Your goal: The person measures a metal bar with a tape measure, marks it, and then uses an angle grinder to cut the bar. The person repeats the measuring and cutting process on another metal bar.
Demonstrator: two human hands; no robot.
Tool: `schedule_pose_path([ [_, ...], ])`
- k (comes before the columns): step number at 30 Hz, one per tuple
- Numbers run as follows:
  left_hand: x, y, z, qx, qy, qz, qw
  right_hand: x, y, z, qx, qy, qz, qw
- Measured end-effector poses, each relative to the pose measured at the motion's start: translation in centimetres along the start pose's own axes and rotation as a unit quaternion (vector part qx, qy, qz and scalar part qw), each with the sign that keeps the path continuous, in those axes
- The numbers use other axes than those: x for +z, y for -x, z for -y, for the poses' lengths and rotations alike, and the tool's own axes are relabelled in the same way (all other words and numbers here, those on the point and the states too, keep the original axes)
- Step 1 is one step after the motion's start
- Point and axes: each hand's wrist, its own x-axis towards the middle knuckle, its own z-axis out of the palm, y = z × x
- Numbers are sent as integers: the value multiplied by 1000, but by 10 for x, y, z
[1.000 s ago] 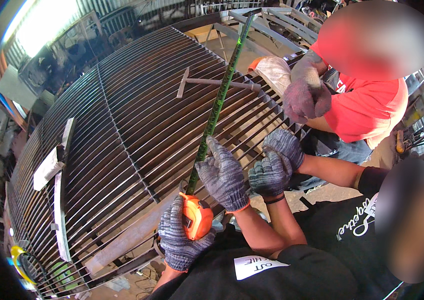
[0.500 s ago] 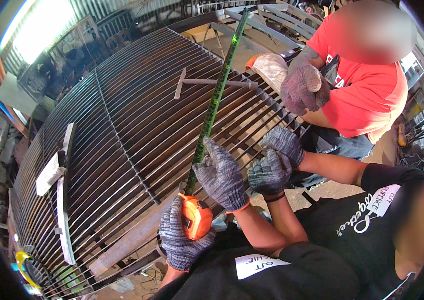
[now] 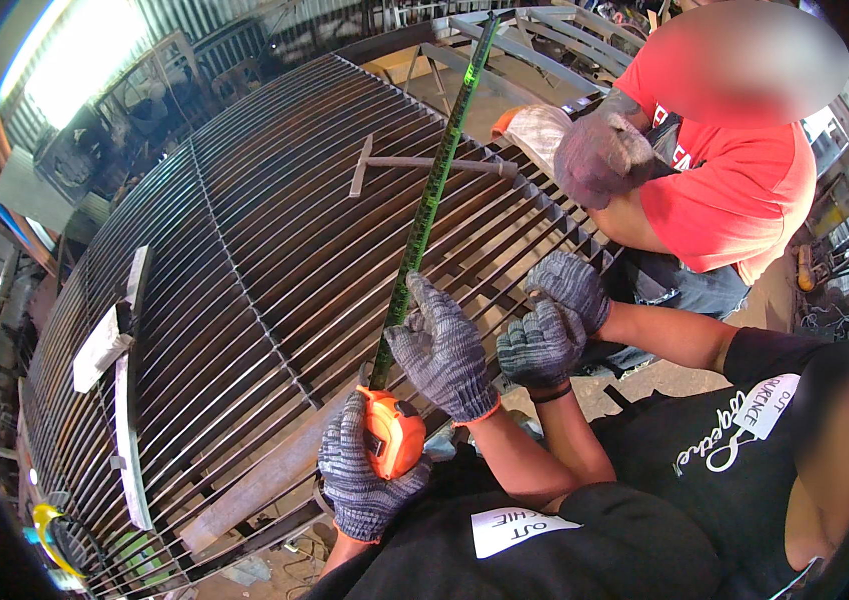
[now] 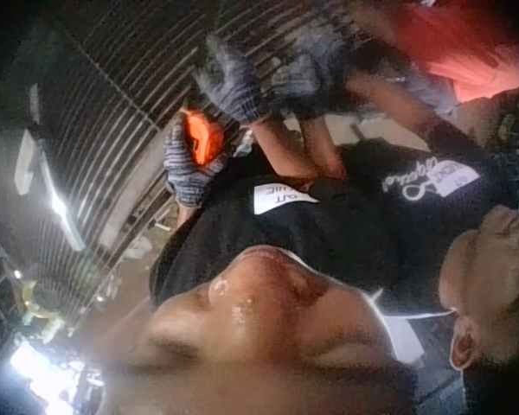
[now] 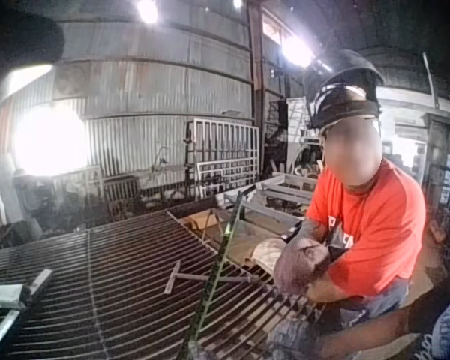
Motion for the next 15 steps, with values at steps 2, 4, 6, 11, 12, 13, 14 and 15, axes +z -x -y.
schedule_pose_path([
  [2, 0, -1, -2, -2, -6, -1, 1000, 2, 1, -3, -14, -12, -12, 1000],
  [4, -1, -4, -6, -2, -22, -6, 1000, 6, 3, -7, -15, -45, -19, 999],
  [6, -2, -5, -9, 7, -39, -12, 999, 11, 4, -12, -2, -95, -22, 995],
  [11, -1, -3, -4, 25, -68, -20, 997, 2, 5, -11, 87, -168, 53, 981],
  [12, 1, -1, 0, 26, -63, -24, 997, 3, 5, -12, 101, -203, 58, 972],
  [13, 2, 0, 3, 26, -58, -28, 998, 2, 4, -10, 101, -204, 62, 972],
  [14, 1, 2, 6, 26, -42, -22, 999, 0, 2, -8, 100, -205, 66, 971],
  [15, 0, 5, 8, 25, -25, -14, 999, -2, 1, -8, 100, -206, 68, 971],
])
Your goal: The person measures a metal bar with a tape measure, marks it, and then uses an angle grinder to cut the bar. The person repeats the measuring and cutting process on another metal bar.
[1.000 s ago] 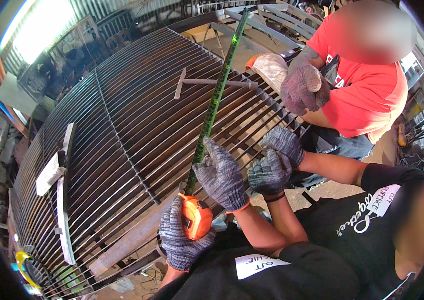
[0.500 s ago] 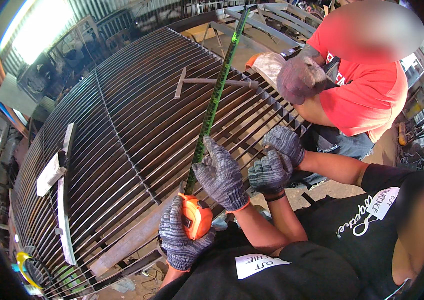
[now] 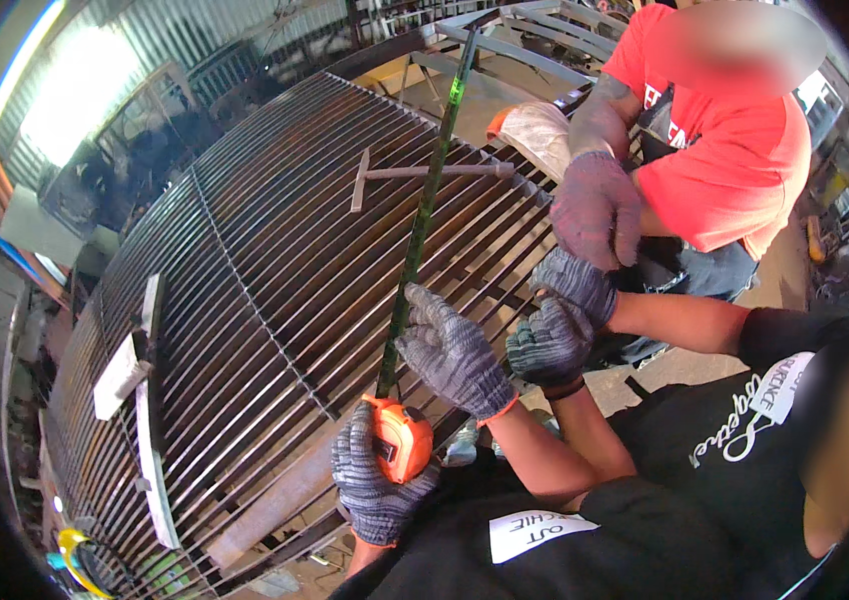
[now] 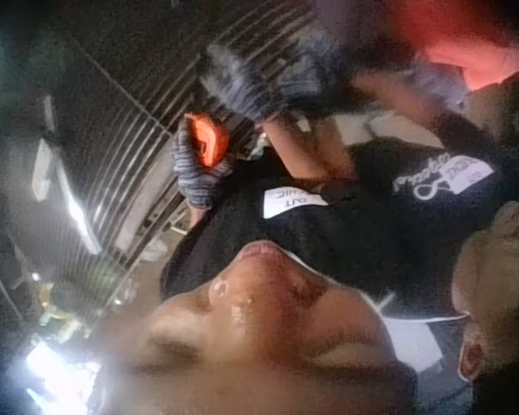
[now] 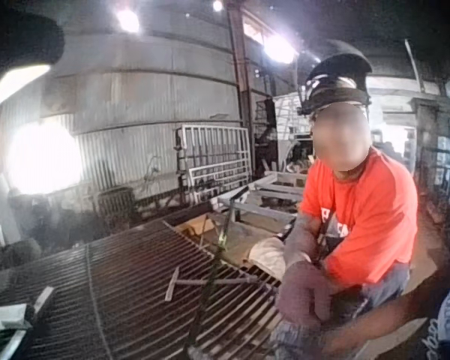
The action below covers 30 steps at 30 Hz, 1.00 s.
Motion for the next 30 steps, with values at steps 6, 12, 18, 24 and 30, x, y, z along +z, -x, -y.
schedule_pose_path([
  [6, 1, -2, 2, -12, 56, 8, 998, -4, -2, -11, 65, -176, 15, 982],
  [12, 3, -8, -20, -136, 301, 38, 943, -7, -1, 0, 58, -58, 44, 996],
  [18, 5, -10, -19, -126, 306, 51, 942, -8, -1, -4, -31, 19, 5, 999],
  [24, 3, -10, -19, -136, 233, 64, 961, -14, 1, 17, 15, 101, 29, 994],
  [30, 10, 3, -4, -91, 219, 35, 971, -9, 1, 16, -71, 343, -31, 936],
])
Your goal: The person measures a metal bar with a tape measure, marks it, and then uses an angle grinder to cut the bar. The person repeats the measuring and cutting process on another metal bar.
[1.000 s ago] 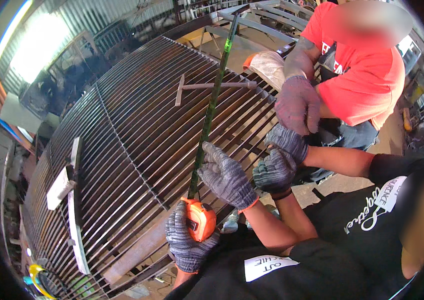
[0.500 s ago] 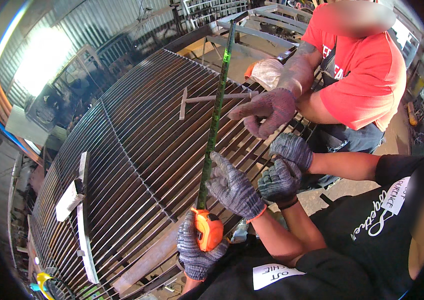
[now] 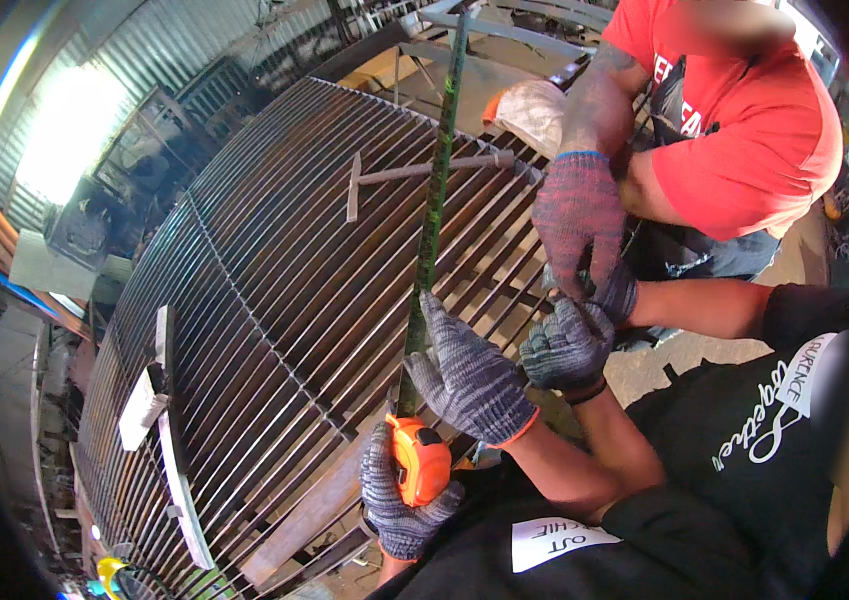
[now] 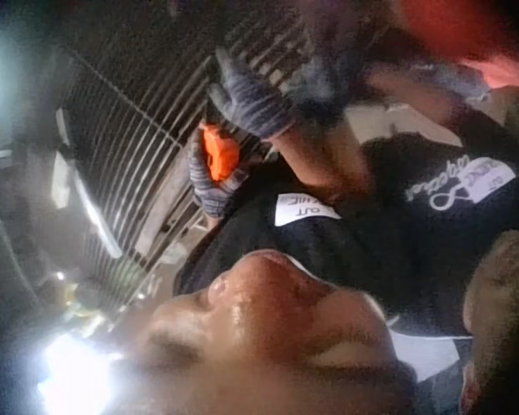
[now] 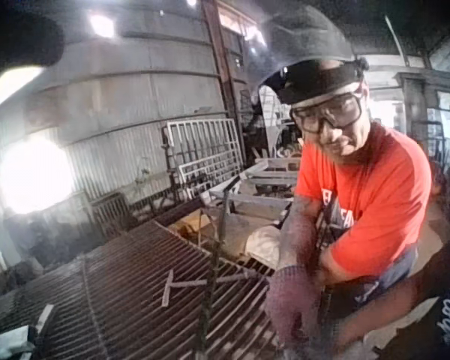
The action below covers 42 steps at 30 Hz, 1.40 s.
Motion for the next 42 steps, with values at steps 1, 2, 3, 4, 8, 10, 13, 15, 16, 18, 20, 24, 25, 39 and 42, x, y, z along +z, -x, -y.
schedule_pose_path([
  [1, 1, 1, -3, -24, 26, -9, 999, 0, 0, 2, 18, 31, 11, 999],
  [2, 5, 0, -10, -48, 52, -19, 997, 2, 1, -1, -5, 43, 0, 999],
  [3, 8, -1, -15, -71, 77, -28, 994, 1, 1, 1, 18, 39, 19, 999],
  [4, 10, -2, -18, -79, 75, -27, 994, -4, 0, 7, 41, 34, 38, 998],
  [8, 10, -3, -22, -77, 47, -27, 996, -13, -6, 15, 90, 57, 88, 990],
  [10, 10, -1, -20, -78, 34, -39, 996, -19, -9, 17, 98, 58, 103, 988],
  [13, 13, 1, -21, -105, 47, -58, 992, -23, -10, 19, 102, 50, 113, 987],
  [15, 16, -2, -29, -118, 76, -58, 988, -25, -10, 20, 108, 56, 114, 986],
  [16, 16, -2, -29, -115, 72, -54, 989, -26, -11, 21, 110, 56, 123, 985],
  [18, 15, -3, -27, -107, 63, -47, 991, -29, -14, 21, 112, 56, 140, 982],
  [20, 20, -4, -35, -153, 65, -69, 984, -24, -13, 18, 98, 57, 119, 986],
  [24, 26, -8, -34, -191, 163, -116, 961, -21, -13, 18, 84, 50, 84, 992],
  [25, 24, -7, -34, -174, 154, -110, 966, -22, -14, 19, 92, 54, 95, 990],
  [39, 9, 4, -15, -71, 154, -65, 983, -11, -12, 23, 53, 98, 85, 990],
  [42, 4, -4, -8, -70, 75, -10, 995, -12, -12, 18, 58, 59, 64, 995],
])
